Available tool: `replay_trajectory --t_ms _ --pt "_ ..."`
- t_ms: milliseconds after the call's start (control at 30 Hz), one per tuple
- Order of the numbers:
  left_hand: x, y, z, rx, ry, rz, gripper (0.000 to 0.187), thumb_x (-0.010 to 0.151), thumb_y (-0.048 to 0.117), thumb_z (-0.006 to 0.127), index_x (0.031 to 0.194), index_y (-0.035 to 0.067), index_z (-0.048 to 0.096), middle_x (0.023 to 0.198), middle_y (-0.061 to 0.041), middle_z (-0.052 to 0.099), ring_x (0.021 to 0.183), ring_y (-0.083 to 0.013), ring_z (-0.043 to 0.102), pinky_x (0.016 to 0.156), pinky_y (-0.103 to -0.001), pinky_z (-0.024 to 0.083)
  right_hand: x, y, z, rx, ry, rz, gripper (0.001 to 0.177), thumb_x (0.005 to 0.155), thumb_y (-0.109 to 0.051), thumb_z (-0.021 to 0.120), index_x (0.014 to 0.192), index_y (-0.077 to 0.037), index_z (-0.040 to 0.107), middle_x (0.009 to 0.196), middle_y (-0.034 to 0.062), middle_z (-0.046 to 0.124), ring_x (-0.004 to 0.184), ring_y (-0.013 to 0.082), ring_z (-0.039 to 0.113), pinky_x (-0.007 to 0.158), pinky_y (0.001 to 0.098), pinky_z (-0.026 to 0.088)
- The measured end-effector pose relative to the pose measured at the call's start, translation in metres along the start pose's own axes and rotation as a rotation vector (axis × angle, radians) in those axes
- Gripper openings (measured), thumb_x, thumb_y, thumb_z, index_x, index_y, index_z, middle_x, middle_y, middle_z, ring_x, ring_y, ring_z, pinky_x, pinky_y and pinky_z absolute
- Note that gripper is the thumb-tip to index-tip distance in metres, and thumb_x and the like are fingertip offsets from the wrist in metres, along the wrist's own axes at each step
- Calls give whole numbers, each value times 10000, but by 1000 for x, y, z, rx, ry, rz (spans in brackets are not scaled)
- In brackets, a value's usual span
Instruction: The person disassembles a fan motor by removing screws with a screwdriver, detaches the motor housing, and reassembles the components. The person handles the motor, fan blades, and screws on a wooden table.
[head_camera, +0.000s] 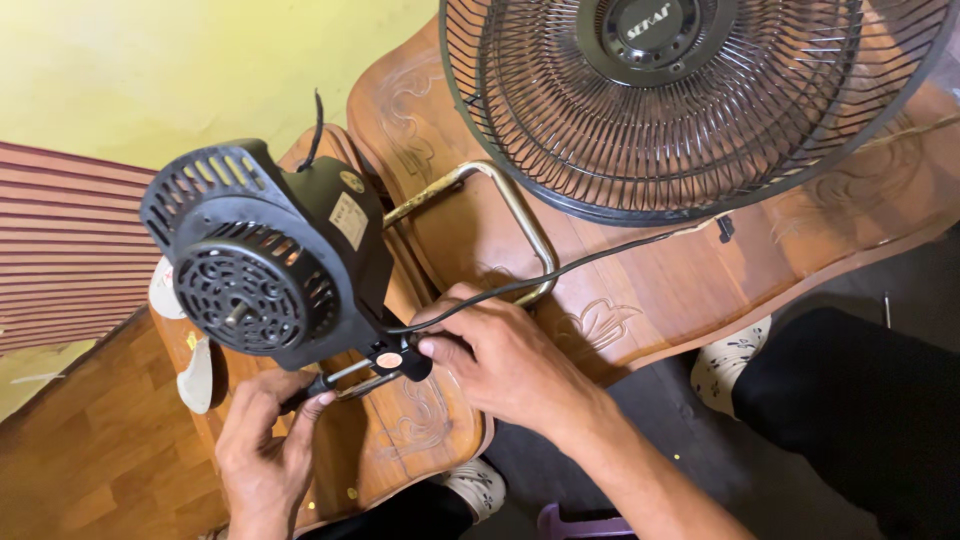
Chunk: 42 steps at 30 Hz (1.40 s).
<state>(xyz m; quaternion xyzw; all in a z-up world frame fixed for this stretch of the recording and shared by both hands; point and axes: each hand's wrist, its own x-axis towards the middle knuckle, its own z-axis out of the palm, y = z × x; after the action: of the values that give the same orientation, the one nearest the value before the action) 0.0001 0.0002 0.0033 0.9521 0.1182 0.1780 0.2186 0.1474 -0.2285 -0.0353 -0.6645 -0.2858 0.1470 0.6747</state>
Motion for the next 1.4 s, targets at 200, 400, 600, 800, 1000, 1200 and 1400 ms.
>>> replay_trajectory --t_ms 200,400,600,800,1000,1200,1400 --pt "1 2 -1 2 4 25 235 792 -17 821 985 -34 687 1006 -129 682 944 -226 666 849 -316 547 2 -1 2 -34 -20 74 183 909 -116 729 1074 -36 725 890 109 666 852 293 696 753 400 535" --pt "1 5 -2 -15 -4 -16 225 799 -11 819 984 -31 693 1010 -124 685 941 -220 669 834 -307 556 3 -4 2 -34 -21 62 172 891 -93 733 1051 -28 723 911 100 673 852 277 704 747 386 538" --pt "2 4 -2 2 3 17 233 794 -7 824 987 -32 696 1014 -128 685 949 -221 665 847 -317 550 2 -4 0 -7 -10 58 164 909 -72 709 1067 -31 718 926 87 686 869 259 720 773 368 558" --pt "4 5 -4 0 -10 12 220 802 -3 821 982 -23 697 1024 -130 694 936 -230 676 836 -322 553 -8 -11 -20 -223 18 -34 156 955 -137 691 1091 -59 689 1007 87 713 878 273 724 771 373 584" --pt "2 1 -9 -40 -4 17 200 817 -11 809 988 -15 706 1000 -121 687 922 -233 690 829 -330 548 -31 -43 -62 -657 -28 9 176 860 -131 716 1024 -69 699 968 123 683 843 366 675 714 446 545" --pt "0 2 -11 -64 15 63 200 832 -8 802 1012 -4 713 1016 -126 686 939 -246 694 836 -342 555 -44 -41 -60 -813 -41 -95 144 833 -109 726 958 -59 678 902 111 644 870 345 667 762 448 549" --pt "-1 7 -12 -64 17 45 206 833 16 812 1014 1 715 1043 -125 694 946 -251 701 835 -348 558 -46 -32 -50 -852 -37 -68 172 810 -82 722 980 -64 697 918 102 644 875 332 674 763 449 549"
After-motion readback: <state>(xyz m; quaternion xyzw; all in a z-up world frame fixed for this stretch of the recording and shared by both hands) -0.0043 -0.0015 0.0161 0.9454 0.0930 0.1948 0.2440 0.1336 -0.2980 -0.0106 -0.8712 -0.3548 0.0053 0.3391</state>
